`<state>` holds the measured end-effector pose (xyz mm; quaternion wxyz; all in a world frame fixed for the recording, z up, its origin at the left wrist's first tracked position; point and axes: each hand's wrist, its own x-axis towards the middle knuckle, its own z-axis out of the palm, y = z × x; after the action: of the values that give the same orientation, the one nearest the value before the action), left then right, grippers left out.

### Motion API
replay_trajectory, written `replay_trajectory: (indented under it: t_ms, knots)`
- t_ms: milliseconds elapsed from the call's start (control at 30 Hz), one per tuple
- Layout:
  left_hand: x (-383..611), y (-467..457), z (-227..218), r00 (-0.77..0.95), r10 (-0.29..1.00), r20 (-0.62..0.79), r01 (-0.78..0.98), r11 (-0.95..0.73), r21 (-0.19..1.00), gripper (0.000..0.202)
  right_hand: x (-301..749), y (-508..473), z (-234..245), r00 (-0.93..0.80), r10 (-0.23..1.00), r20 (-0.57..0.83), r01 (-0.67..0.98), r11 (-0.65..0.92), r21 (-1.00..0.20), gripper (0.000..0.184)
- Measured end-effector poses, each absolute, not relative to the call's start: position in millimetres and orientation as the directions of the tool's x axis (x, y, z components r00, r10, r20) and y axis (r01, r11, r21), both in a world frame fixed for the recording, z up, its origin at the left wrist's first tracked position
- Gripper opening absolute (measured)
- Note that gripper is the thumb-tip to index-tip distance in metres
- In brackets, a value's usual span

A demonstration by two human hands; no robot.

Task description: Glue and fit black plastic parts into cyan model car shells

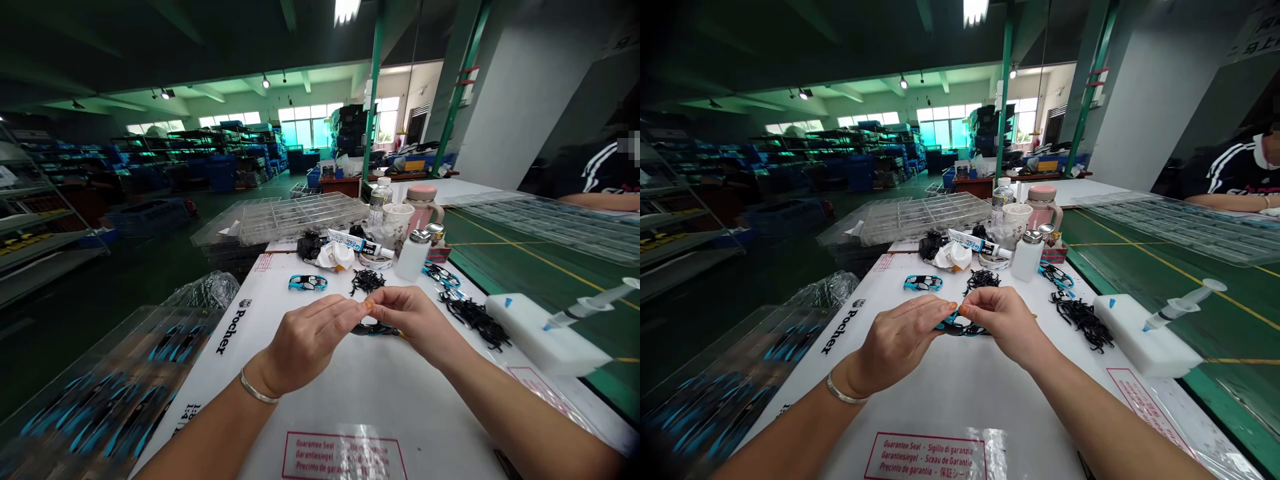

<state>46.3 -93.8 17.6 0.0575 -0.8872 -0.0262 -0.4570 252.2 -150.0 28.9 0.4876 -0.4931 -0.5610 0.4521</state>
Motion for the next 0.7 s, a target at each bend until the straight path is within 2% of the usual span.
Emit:
replay_trajectory:
  t_ms: [700]
  knots:
    - [46.0, -93.1, 19.4, 0.583, 0.008, 0.812, 0.160, -0.982, -0.105, 0.048, 244.1, -151.7, 28.1, -0.052, 0.995, 0.086, 0.049, 0.088, -0.995, 0.042]
